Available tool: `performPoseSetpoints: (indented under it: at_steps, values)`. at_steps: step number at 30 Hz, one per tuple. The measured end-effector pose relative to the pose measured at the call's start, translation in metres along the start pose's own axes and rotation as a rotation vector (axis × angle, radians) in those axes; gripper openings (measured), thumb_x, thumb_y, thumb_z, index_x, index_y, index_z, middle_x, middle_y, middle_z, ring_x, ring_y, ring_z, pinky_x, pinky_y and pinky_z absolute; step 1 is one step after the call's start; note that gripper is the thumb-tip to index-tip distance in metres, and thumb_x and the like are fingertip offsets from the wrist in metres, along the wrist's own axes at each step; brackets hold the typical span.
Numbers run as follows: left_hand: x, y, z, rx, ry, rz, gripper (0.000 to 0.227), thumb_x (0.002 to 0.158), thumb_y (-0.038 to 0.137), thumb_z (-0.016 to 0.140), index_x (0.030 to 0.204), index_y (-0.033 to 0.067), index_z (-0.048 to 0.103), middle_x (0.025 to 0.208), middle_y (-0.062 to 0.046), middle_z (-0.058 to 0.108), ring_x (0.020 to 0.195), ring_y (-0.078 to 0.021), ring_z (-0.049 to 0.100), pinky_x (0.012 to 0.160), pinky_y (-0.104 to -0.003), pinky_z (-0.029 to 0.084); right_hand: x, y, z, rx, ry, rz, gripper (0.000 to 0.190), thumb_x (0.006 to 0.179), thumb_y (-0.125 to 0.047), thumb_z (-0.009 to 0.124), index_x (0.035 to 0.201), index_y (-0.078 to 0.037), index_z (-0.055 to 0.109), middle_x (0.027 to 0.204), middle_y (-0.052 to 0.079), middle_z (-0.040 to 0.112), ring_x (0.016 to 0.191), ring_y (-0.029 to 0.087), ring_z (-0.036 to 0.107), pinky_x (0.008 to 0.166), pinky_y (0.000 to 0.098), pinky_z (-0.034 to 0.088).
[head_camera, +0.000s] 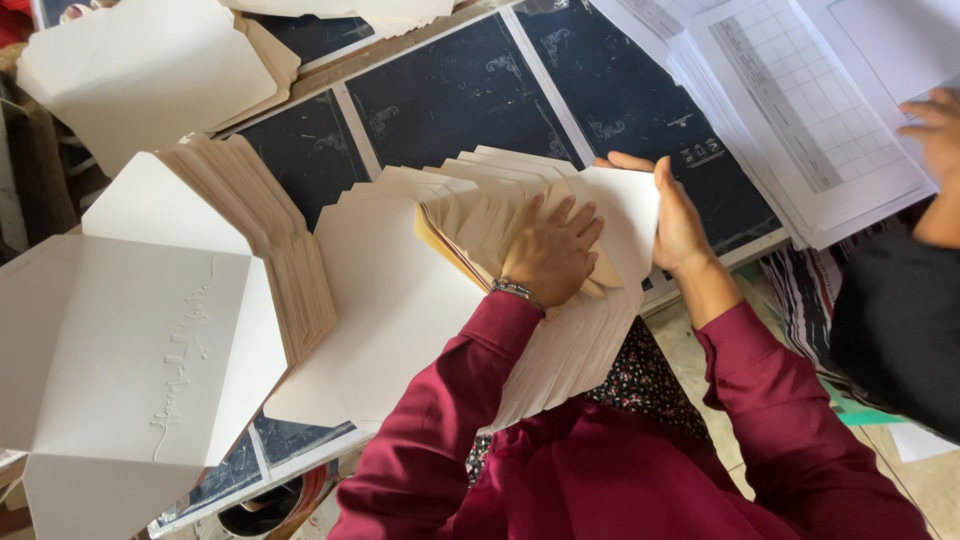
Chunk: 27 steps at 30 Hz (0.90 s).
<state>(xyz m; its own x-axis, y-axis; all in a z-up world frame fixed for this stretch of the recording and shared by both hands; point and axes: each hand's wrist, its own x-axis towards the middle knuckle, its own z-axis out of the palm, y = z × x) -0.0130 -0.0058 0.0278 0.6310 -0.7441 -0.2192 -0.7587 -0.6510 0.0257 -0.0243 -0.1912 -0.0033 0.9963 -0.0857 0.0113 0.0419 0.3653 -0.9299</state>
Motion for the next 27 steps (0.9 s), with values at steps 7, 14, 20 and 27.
performPoseSetpoints:
  at_steps: [7, 14, 20, 27]
  values:
    - [0.002, -0.002, 0.008, -0.140, 0.139, 0.001, 0.057, 0.101, 0.041, 0.045, 0.151, 0.0152, 0.054, 0.155, -0.003, 0.056, 0.153, -0.0255, 0.037, 0.126, -0.060, 0.018, -0.017, 0.004, 0.034, -0.601, -0.193, -0.200, 0.079, 0.107, -0.064, 0.025, 0.166, -0.012, 0.026, 0.167, 0.018, 0.036, 0.152, 0.034, 0.033, 0.124, 0.0511, 0.025]
    - [0.018, -0.039, 0.034, -0.656, 0.400, -0.227, 0.074, 0.079, 0.007, 0.077, 0.143, 0.0011, 0.041, 0.123, -0.022, 0.059, 0.096, -0.0481, 0.074, 0.083, -0.053, 0.063, -0.026, -0.006, 0.082, -1.014, -0.166, -0.087, 0.095, 0.098, -0.080, 0.020, 0.167, -0.014, 0.020, 0.166, 0.030, 0.027, 0.146, 0.057, 0.032, 0.116, 0.0704, 0.030]
    - [0.007, -0.012, 0.025, -0.020, 0.521, -0.180, 0.059, 0.091, 0.021, 0.062, 0.147, 0.0039, 0.053, 0.120, -0.007, 0.057, 0.096, -0.0255, 0.074, 0.087, -0.040, 0.060, -0.033, -0.035, 0.079, -0.872, -0.149, 0.032, 0.074, 0.107, -0.054, 0.031, 0.166, -0.018, 0.006, 0.160, 0.027, 0.043, 0.137, 0.054, 0.045, 0.114, 0.0661, 0.038]
    - [0.016, 0.007, 0.013, -0.015, 0.159, 0.017, 0.052, 0.102, 0.021, 0.032, 0.148, 0.0293, 0.054, 0.161, 0.001, 0.048, 0.153, -0.0311, 0.039, 0.123, -0.072, 0.014, 0.002, 0.001, -0.049, -1.364, 0.179, -0.428, 0.063, 0.079, -0.025, 0.095, 0.132, -0.009, 0.065, 0.114, 0.010, 0.062, 0.103, 0.033, 0.067, 0.091, 0.0442, 0.054]
